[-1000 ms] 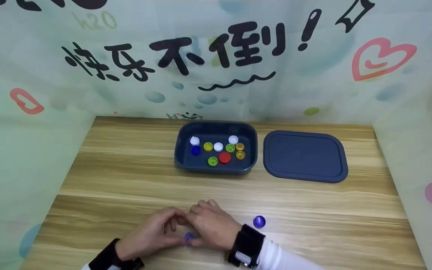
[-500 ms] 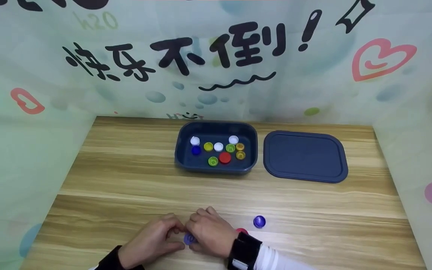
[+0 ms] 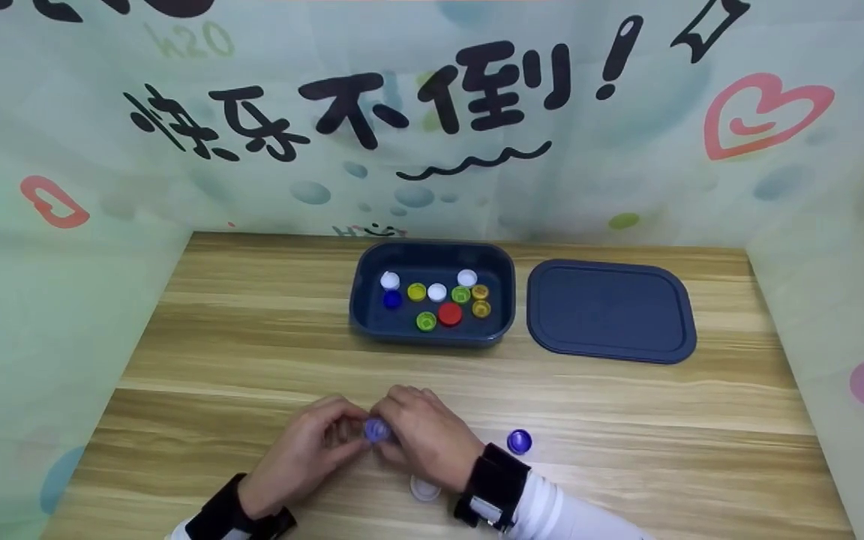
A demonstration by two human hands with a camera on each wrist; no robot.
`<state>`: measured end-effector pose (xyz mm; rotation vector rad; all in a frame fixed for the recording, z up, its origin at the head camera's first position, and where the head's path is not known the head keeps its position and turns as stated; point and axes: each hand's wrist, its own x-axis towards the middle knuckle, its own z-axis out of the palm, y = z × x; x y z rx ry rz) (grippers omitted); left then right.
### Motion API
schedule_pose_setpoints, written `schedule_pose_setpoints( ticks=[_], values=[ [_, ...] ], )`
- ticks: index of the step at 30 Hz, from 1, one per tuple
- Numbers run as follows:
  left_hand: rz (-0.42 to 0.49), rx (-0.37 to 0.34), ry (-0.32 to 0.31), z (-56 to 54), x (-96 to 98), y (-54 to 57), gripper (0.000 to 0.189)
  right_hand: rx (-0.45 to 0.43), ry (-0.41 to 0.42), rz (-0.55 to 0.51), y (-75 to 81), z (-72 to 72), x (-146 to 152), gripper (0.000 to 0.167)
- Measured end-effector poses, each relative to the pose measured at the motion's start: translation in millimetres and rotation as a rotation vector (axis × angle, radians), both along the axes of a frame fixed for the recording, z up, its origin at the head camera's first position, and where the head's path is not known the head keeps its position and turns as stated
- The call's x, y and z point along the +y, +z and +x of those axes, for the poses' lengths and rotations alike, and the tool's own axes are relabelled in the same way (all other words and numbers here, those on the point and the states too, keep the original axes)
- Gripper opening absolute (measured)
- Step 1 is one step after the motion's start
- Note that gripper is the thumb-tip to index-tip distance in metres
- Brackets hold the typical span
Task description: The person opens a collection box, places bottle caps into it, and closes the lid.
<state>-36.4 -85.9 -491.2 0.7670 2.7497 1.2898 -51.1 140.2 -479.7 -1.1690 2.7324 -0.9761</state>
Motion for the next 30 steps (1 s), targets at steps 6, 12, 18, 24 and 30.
schedule_pose_setpoints(
  ticks=[6,12,18,24,30],
  values=[
    [0.16,0.018,0.053,-16.9,7.4,13.8,0.029,-0.008,-0.074,-0.127,15.9,-12.2,0.4,0.035],
    [0.238,-0.01,0.098,-34.0,15.0,26.5,0.03,0.07,-0.112,-0.251,22.0,-29.5,-0.1,0.038],
    [0.257,-0.019,0.142,-58.4,22.6,34.4,0.029,0.097,-0.183,-0.264,28.6,-52.0,-1.2,0.036],
    [0.207,0.005,0.184,-84.8,31.2,38.9,0.028,0.046,-0.287,-0.262,30.6,-75.4,-3.8,0.037],
    [0.128,0.086,0.209,-105.8,36.9,36.1,0.028,-0.086,-0.345,-0.286,27.1,-92.4,-7.0,0.041]
  ],
)
